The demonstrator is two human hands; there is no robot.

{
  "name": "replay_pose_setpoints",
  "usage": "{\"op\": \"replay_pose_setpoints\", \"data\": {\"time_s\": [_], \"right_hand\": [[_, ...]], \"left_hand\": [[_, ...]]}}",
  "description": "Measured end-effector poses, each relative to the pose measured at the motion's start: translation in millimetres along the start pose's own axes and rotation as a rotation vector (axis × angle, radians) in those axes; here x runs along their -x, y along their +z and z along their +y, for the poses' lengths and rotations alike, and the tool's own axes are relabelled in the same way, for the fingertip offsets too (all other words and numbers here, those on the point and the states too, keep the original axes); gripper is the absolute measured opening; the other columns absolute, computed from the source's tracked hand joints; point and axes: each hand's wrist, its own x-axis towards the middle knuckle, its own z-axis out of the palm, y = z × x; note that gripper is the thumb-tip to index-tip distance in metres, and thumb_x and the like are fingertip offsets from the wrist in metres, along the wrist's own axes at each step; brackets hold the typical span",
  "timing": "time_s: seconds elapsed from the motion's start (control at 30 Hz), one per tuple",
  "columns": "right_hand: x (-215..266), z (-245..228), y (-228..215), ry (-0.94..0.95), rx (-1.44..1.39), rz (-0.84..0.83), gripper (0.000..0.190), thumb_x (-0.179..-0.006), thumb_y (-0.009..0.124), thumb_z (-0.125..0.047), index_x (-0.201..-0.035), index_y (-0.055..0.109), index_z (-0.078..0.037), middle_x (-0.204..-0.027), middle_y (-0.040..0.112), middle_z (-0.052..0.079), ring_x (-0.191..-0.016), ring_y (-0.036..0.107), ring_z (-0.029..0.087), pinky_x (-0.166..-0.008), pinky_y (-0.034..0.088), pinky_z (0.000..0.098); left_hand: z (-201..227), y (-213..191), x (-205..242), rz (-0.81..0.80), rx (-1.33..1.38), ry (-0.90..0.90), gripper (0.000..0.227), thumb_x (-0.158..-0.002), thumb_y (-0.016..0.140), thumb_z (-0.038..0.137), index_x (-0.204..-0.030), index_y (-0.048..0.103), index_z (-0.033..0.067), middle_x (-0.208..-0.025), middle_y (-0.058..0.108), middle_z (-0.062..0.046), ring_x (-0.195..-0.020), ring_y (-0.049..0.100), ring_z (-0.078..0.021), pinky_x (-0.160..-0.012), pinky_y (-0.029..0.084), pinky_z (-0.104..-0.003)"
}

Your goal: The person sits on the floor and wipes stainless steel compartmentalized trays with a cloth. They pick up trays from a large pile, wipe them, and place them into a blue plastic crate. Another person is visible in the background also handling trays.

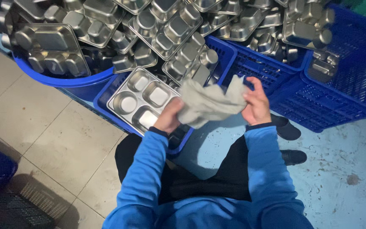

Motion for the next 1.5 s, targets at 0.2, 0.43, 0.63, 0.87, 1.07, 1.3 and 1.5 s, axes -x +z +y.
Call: {"op": "replay_pose_setpoints", "data": {"time_s": [0.2, 0.43, 0.63, 0.87, 1.07, 1.3, 1.5], "right_hand": [[-1, 4, -35, -0.087, 0.065, 0.145, 0.048, -0.092, 0.053, 0.01, -0.136, 0.05, -0.009, -0.114, 0.066, 0.018, -0.111, 0.067, 0.031, -0.104, 0.054, 0.0475], [-9, 6, -96, -0.07, 0.258, 0.346, 0.037, -0.088, 0.053, 0.014, -0.12, 0.05, -0.006, -0.099, 0.057, 0.009, -0.091, 0.059, 0.023, -0.083, 0.05, 0.0424], [3, -7, -88, -0.237, 0.121, 0.234, 0.041, -0.079, 0.046, 0.013, -0.116, 0.051, -0.004, -0.106, 0.059, 0.014, -0.101, 0.063, 0.028, -0.099, 0.054, 0.0442], [12, -31, -40, -0.272, 0.078, 0.288, 0.051, -0.081, 0.049, 0.013, -0.127, 0.052, -0.009, -0.114, 0.063, 0.011, -0.105, 0.064, 0.026, -0.1, 0.053, 0.0402], [10, -41, -59, -0.285, 0.699, 0.157, 0.042, -0.088, 0.068, 0.008, -0.127, 0.06, -0.005, -0.115, 0.059, 0.008, -0.11, 0.057, 0.02, -0.096, 0.048, 0.0356], [22, -82, 9, -0.244, 1.827, 0.0, 0.016, -0.083, 0.084, -0.016, -0.096, 0.076, -0.01, -0.091, 0.061, 0.009, -0.086, 0.059, 0.025, -0.078, 0.049, 0.0379], [0, -89, -21, 0.224, 1.201, 0.206, 0.021, -0.102, 0.068, -0.021, -0.098, 0.077, -0.003, -0.095, 0.072, 0.017, -0.08, 0.061, 0.02, -0.073, 0.049, 0.0372]], "left_hand": [[-18, -25, -17, -0.002, 0.062, 0.317, 0.043, -0.098, 0.06, -0.002, -0.138, 0.047, 0.008, -0.116, 0.066, -0.012, -0.106, 0.067, -0.0245, -0.095, 0.054, -0.042], [25, -8, -7, 0.196, -0.194, 0.463, 0.064, -0.079, 0.052, -0.012, -0.139, 0.057, 0.0097, -0.127, 0.066, 0.001, -0.1, 0.065, -0.0153, -0.089, 0.053, -0.029], [48, -11, -15, 0.432, -0.835, 0.439, 0.028, -0.088, 0.063, -0.004, -0.114, 0.071, 0.0029, -0.1, 0.072, -0.004, -0.084, 0.065, -0.0109, -0.077, 0.053, -0.025], [71, -14, -33, 0.355, -0.885, 0.508, 0.027, -0.086, 0.06, -0.006, -0.109, 0.072, 0.002, -0.093, 0.072, -0.001, -0.08, 0.064, -0.0081, -0.073, 0.052, -0.023], [101, 17, -29, 0.185, -1.393, 0.412, 0.039, -0.071, 0.079, 0.005, -0.109, 0.07, 0.0027, -0.093, 0.064, -0.006, -0.082, 0.062, -0.0171, -0.074, 0.05, -0.031], [133, 25, -47, 0.098, -1.805, 0.398, 0.023, -0.079, 0.078, 0.008, -0.102, 0.077, 0.0089, -0.099, 0.066, -0.012, -0.095, 0.066, -0.0308, -0.085, 0.052, -0.041], [116, 3, -69, 0.344, -1.625, 0.316, 0.031, -0.09, 0.074, 0.031, -0.1, 0.077, 0.0016, -0.089, 0.073, -0.021, -0.086, 0.072, -0.0328, -0.084, 0.055, -0.041]]}}
